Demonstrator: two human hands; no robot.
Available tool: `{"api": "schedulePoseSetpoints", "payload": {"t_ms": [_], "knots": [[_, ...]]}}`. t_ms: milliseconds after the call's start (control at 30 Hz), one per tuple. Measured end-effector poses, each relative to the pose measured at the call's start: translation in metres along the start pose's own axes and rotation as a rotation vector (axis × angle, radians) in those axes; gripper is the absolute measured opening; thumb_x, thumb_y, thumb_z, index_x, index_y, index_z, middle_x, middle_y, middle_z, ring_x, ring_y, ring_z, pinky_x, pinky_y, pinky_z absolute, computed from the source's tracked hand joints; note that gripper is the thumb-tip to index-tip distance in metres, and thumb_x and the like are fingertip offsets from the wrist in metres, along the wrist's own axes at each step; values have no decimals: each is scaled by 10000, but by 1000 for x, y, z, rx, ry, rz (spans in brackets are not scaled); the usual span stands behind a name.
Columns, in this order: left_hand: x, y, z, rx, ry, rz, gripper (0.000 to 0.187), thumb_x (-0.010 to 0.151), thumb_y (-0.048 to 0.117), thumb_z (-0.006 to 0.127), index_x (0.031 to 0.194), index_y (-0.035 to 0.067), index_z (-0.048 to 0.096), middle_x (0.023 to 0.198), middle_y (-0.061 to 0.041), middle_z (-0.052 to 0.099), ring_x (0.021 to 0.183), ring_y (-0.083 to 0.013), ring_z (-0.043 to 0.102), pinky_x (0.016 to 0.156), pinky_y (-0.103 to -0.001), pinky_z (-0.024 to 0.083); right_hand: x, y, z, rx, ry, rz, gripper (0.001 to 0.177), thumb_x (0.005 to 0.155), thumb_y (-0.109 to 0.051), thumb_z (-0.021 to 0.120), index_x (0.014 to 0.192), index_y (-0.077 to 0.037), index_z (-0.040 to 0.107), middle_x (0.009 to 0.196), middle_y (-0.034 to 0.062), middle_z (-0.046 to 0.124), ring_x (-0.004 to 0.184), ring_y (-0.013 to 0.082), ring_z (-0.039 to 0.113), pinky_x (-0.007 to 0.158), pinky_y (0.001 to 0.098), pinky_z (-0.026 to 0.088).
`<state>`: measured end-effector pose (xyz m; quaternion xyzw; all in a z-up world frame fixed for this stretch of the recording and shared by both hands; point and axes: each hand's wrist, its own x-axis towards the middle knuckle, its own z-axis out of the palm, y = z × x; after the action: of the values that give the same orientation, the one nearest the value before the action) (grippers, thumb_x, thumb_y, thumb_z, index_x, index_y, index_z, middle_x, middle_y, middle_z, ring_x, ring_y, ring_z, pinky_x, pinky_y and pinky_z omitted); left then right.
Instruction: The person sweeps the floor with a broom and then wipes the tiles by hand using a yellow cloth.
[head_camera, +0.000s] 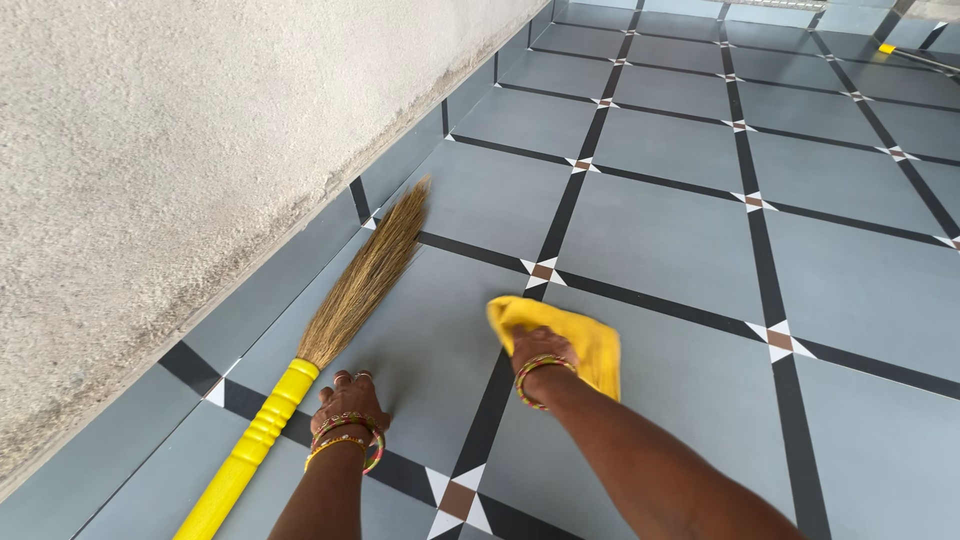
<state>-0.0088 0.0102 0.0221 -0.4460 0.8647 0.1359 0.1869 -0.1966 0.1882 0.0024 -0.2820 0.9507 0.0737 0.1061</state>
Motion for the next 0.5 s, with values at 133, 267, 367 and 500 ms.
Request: {"api": "schedulePoseSetpoints", "payload": {"t_ms": [133,267,367,500], "knots": [[8,8,-4,-67,-20,-59,694,827,358,857,1441,252,550,1565,-10,413,1456,-292,438,1096,-441,536,-2,5,-10,26,-89,38,610,869,-177,700,1441,-183,491,1329,157,603,1229,343,641,921,483,607],[17,35,-7,-157,4,-164,748,844,441,831,1485,278,481,1587,-40,358,1497,-298,348,1081,-516,514,4,-26,-5,95,31,-198,554,997,-143,540,1510,-324,439,1434,156,513,1294,391,542,1009,500,529],[17,59,-2,-182,57,-163,809,842,469,819,1517,300,407,1626,-42,306,1505,-291,314,1105,-552,450,13,-40,-1,108,51,-389,608,951,-138,561,1488,-400,452,1503,86,455,1357,339,483,1070,504,463],[17,93,1,-203,64,-33,1012,832,486,830,1599,323,190,1640,-37,275,1523,-287,271,1151,-571,385,36,-28,0,108,106,-526,595,965,-81,491,1470,-395,492,1554,43,434,1366,309,492,1069,467,473]]}}
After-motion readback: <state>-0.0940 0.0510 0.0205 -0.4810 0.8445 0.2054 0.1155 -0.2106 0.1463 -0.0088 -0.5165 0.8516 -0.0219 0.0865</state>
